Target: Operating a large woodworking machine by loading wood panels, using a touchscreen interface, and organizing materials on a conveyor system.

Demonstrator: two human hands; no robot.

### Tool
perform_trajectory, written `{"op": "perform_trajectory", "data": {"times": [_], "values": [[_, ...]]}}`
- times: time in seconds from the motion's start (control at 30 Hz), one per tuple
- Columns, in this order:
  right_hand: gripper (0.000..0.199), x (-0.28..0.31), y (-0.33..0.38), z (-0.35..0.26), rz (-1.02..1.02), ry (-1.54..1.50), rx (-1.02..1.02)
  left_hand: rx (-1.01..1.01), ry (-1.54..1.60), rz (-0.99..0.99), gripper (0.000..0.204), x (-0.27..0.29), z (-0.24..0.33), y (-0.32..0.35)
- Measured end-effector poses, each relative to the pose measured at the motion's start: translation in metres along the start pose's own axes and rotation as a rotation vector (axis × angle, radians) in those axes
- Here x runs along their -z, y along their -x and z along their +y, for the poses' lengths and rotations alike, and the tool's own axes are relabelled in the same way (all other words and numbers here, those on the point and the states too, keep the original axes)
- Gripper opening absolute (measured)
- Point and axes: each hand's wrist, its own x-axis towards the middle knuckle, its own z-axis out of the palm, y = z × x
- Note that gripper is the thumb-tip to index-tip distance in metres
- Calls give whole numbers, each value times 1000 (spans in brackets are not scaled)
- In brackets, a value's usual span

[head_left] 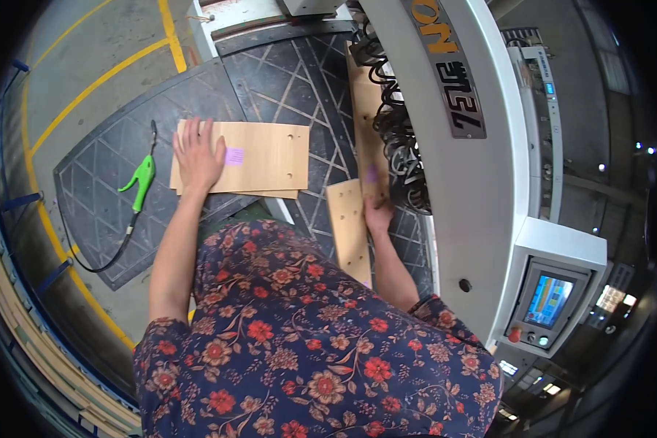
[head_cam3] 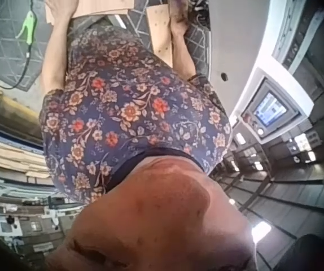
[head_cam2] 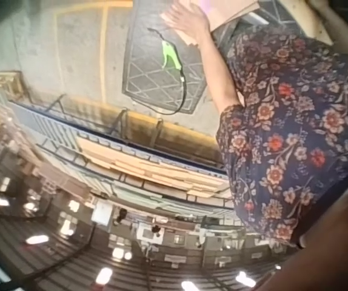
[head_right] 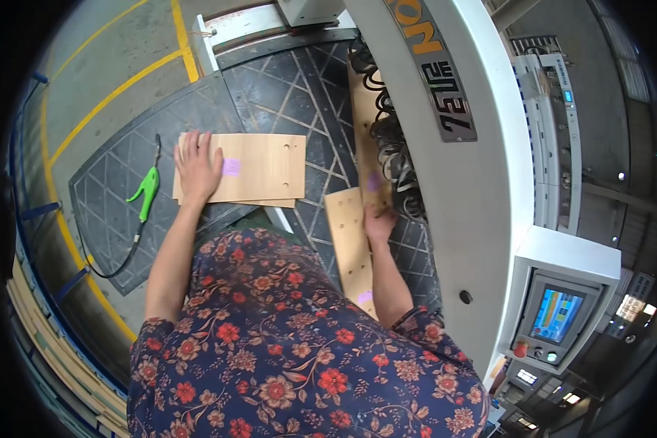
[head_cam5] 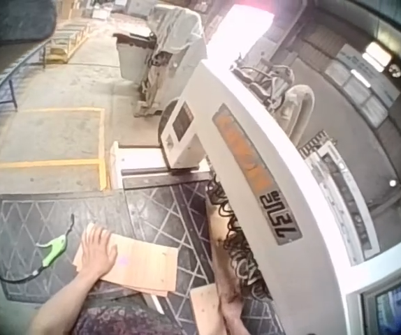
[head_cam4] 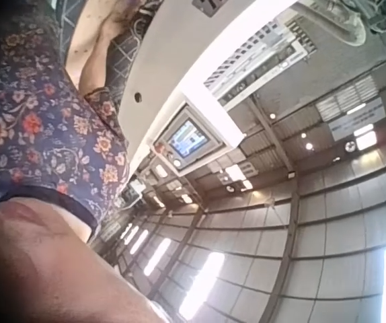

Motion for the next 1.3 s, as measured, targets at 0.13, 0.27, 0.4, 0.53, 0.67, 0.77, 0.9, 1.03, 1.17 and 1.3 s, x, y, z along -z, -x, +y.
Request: {"op": "perform_trajectory", "data": {"times": [0.13,0.27,0.4,0.53,0.67,0.77,0.9,1.03,1.17,1.3], "values": [[96,11,10,-8,-169,77,-107,-34,-11,40,53,1,-1,6],[100,9,2,-20,-129,8,-48,-48,-17,63,54,2,-1,4],[99,1,-18,-37,-79,-5,44,-49,1,68,53,4,0,3],[101,10,-32,-57,-108,11,92,-32,27,63,54,5,1,5],[102,37,-35,-78,-197,106,70,-10,51,41,55,6,-1,6],[103,56,-26,-86,-266,100,38,5,62,48,55,8,-1,7],[101,75,9,-94,-170,48,8,15,80,24,56,10,1,8],[93,103,50,-114,-248,-79,-30,-2,84,49,55,11,0,8],[89,122,87,-150,-269,-73,-201,17,36,27,52,13,14,5],[94,125,104,-177,-267,14,-278,-153,604,-273,48,21,87,14]]}}
